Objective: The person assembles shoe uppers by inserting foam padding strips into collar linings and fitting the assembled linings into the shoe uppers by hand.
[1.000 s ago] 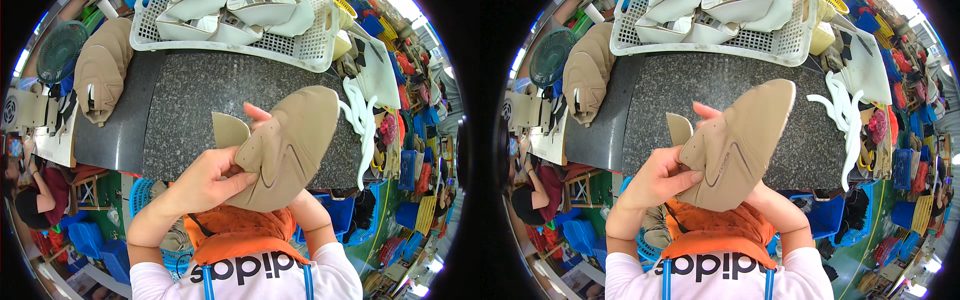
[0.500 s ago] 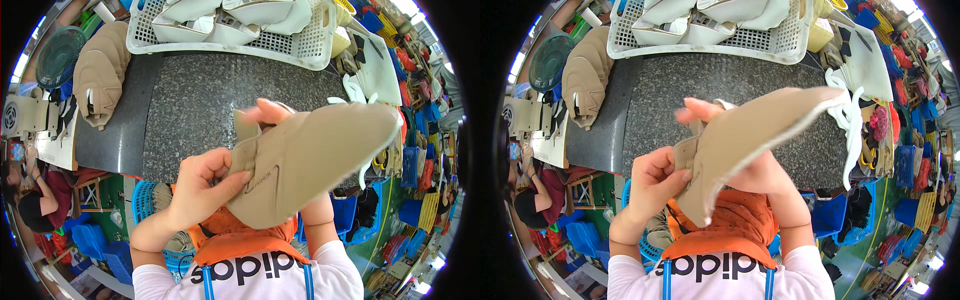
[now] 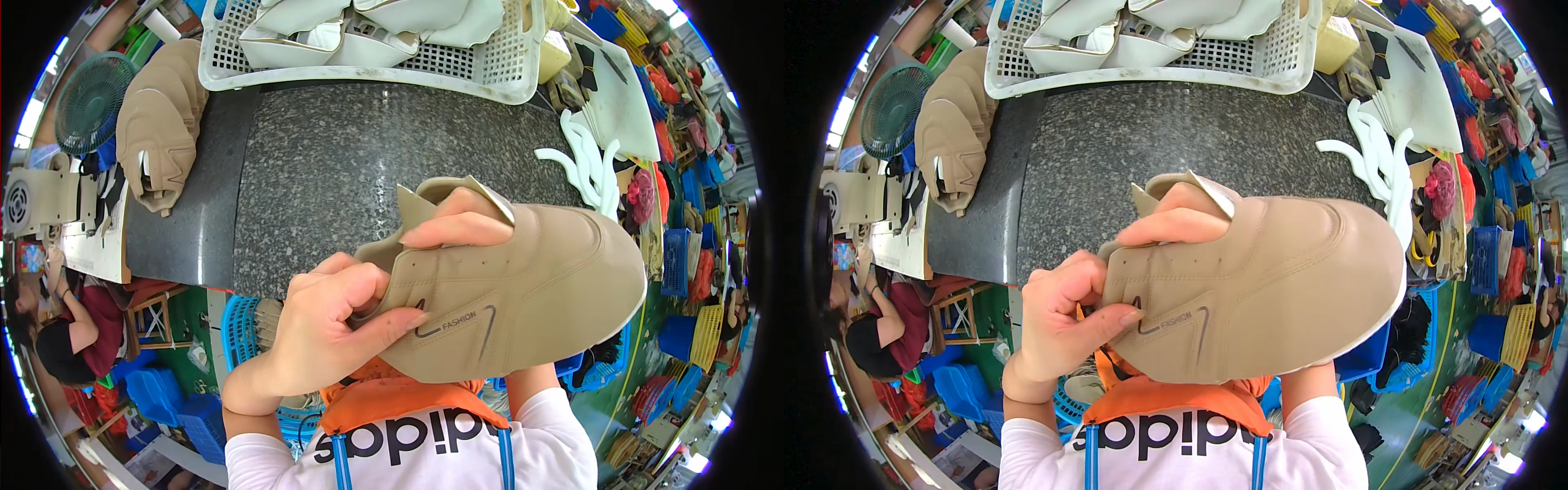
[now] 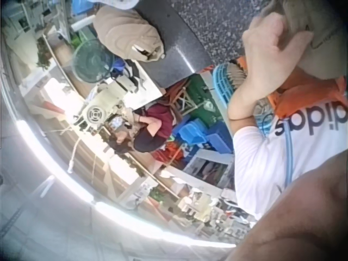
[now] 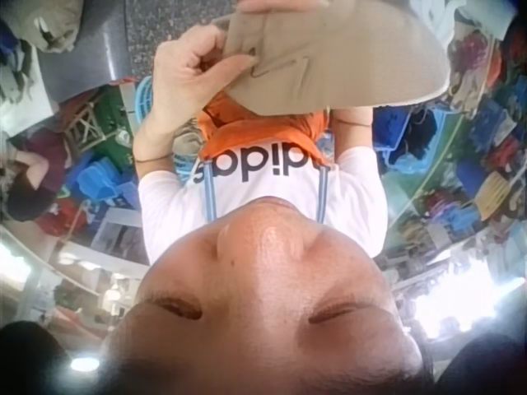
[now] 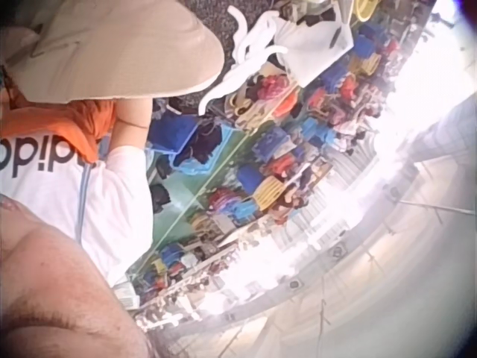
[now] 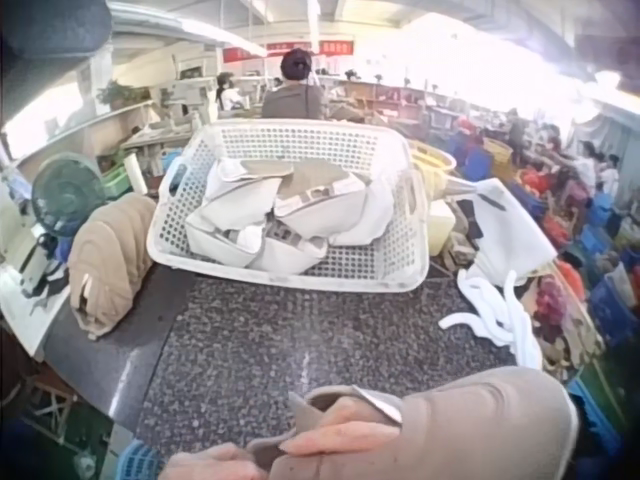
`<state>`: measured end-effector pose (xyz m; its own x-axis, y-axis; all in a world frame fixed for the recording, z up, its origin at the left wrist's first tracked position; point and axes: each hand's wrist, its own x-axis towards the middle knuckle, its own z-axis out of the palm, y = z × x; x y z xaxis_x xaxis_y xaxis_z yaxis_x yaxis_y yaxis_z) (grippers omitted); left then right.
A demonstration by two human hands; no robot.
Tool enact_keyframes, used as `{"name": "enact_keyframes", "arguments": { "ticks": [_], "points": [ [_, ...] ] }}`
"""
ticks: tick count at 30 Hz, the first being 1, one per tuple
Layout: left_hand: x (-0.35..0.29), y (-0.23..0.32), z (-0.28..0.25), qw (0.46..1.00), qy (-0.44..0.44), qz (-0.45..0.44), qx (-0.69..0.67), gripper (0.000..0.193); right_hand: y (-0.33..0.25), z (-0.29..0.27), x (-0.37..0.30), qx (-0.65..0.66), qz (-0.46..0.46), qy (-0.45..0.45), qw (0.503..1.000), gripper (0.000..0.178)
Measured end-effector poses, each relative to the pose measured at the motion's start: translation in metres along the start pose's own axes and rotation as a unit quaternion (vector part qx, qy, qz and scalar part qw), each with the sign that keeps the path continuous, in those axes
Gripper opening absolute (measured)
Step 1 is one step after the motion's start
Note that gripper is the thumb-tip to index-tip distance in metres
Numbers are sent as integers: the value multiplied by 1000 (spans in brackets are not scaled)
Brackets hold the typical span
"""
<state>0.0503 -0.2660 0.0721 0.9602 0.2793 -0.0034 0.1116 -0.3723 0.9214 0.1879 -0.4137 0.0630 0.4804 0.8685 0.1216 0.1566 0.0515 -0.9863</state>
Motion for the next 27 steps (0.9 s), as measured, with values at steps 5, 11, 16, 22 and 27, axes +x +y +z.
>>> {"name": "enact_keyframes", "arguments": {
  "ticks": [5, 11, 16, 22, 27],
  "points": [
    [3, -1, 2, 999, 5, 19, -27, 14, 2, -3, -6, -178, -3, 24, 984, 38],
    [-2, -4, 11, 993, 33, 103, -38, 15, -4, 3, -8, -161, -8, 34, 986, 27],
    [-1, -7, 21, 980, 59, 188, 27, 18, 4, 1, -21, -146, -6, 47, 988, 33],
    [-6, -8, 25, 962, 81, 247, 85, 18, 9, 2, -39, 13, 16, 81, 996, 51],
    [-8, -21, 12, 951, 146, 242, 125, 19, 15, 5, -47, 147, 32, 99, 984, 66]
  ]
}}
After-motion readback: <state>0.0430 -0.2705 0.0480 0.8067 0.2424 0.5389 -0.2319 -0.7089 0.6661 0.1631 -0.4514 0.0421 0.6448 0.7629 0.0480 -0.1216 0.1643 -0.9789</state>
